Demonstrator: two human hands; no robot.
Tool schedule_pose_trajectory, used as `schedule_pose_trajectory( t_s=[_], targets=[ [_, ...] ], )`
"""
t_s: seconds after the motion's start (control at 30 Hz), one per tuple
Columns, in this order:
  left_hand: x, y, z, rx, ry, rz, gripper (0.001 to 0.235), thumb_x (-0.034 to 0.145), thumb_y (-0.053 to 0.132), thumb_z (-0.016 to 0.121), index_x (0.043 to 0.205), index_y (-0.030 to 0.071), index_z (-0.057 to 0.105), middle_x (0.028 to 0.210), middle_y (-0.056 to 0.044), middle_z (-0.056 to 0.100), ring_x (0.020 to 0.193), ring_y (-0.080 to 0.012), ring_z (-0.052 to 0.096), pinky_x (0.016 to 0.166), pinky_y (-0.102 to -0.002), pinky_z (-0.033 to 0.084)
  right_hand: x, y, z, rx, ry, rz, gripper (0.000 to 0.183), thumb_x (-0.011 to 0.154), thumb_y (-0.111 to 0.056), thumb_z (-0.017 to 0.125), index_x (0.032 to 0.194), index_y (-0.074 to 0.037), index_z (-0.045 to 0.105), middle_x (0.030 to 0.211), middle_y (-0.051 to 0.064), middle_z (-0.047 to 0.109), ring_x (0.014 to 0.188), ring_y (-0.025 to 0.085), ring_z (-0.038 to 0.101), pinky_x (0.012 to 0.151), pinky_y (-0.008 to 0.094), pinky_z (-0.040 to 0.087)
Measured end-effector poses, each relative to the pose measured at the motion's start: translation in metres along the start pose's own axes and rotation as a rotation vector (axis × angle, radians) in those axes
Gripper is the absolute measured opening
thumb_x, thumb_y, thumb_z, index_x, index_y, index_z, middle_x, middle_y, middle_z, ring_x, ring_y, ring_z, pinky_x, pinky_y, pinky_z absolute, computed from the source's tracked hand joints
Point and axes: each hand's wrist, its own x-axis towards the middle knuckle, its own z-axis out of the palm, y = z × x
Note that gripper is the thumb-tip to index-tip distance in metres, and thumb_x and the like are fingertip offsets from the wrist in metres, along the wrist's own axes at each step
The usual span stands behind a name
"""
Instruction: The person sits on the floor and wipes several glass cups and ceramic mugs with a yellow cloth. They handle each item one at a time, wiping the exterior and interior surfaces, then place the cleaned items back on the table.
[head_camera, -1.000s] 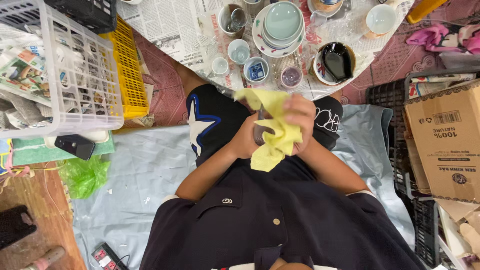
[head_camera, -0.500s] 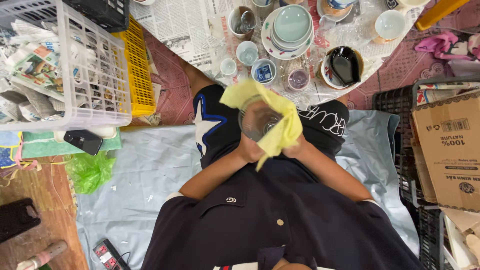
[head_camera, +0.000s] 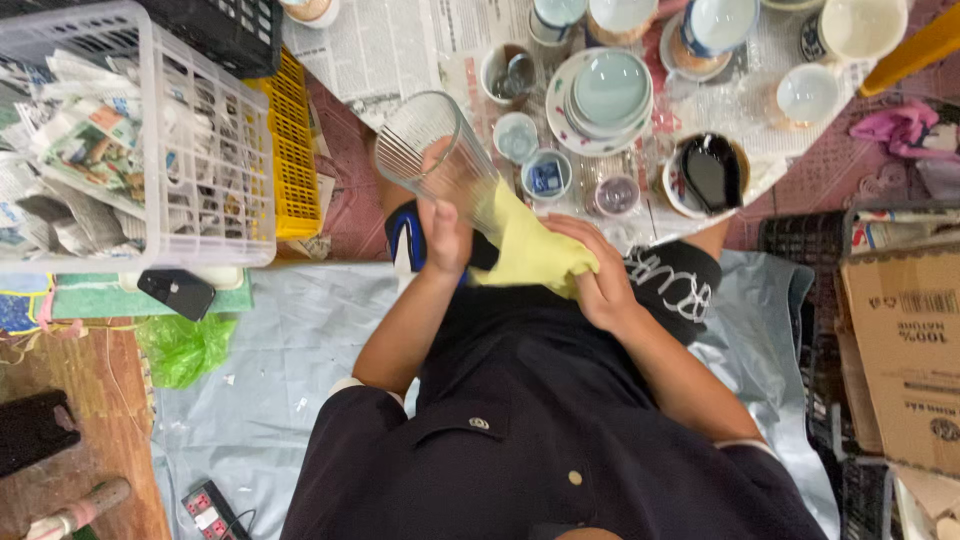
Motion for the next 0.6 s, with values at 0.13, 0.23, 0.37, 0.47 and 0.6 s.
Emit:
schedule_pose_trajectory(
  t_s=[0.13,0.23,0.37,0.47,0.6],
  targets=[
    [0.06,0.006,-0.027,0.43,-0.039,0.168,0.093,0.092,0.056,0.074,0.158,0.003,0.036,0.123,-0.01,0.059,0.119,-0.0185,0.055,0.11,-0.033,0.043,0.015,-0.013,-0.007,-0.014,0.012,0.048,0.053,0.09,0.001,0.043,0.142,0.004,0.052,0.146,0.023,0.056,0.14,0.039,0.053,0.121,0.043,0.038],
    [0.103,0.011,-0.046,0.62,-0.097,0.086,0.084,0.087,0.045,0.081,0.154,0.004,0.049,0.114,-0.008,0.057,0.11,-0.0171,0.056,0.101,-0.033,0.046,0.029,-0.021,-0.006,-0.035,-0.025,0.065,0.063,0.081,0.001,0.041,0.142,0.005,0.052,0.147,0.024,0.054,0.142,0.039,0.051,0.121,0.044,0.035],
    [0.17,0.011,-0.067,0.935,-0.177,0.096,0.08,0.077,0.035,0.092,0.141,0.008,0.052,0.123,-0.009,0.064,0.116,-0.0207,0.064,0.099,-0.038,0.053,0.055,-0.021,-0.005,0.013,-0.118,0.069,0.063,0.078,-0.001,0.045,0.141,0.004,0.051,0.148,0.023,0.052,0.142,0.038,0.049,0.12,0.044,0.037],
    [0.217,0.003,-0.08,1.132,-0.234,0.189,0.085,0.071,0.033,0.097,0.138,0.006,0.051,0.124,-0.012,0.065,0.115,-0.0263,0.064,0.096,-0.04,0.052,0.077,-0.016,-0.018,0.027,-0.145,0.076,0.063,0.08,-0.001,0.044,0.142,0.003,0.051,0.15,0.024,0.049,0.143,0.039,0.048,0.12,0.045,0.035],
    [0.284,-0.013,-0.091,1.254,-0.275,0.254,0.081,0.067,0.03,0.099,0.131,0.006,0.055,0.122,-0.014,0.064,0.113,-0.0327,0.063,0.097,-0.042,0.052,0.104,-0.016,-0.027,0.049,-0.124,0.079,0.062,0.082,-0.003,0.044,0.144,0.002,0.051,0.15,0.022,0.05,0.143,0.039,0.049,0.121,0.045,0.035]
  ],
)
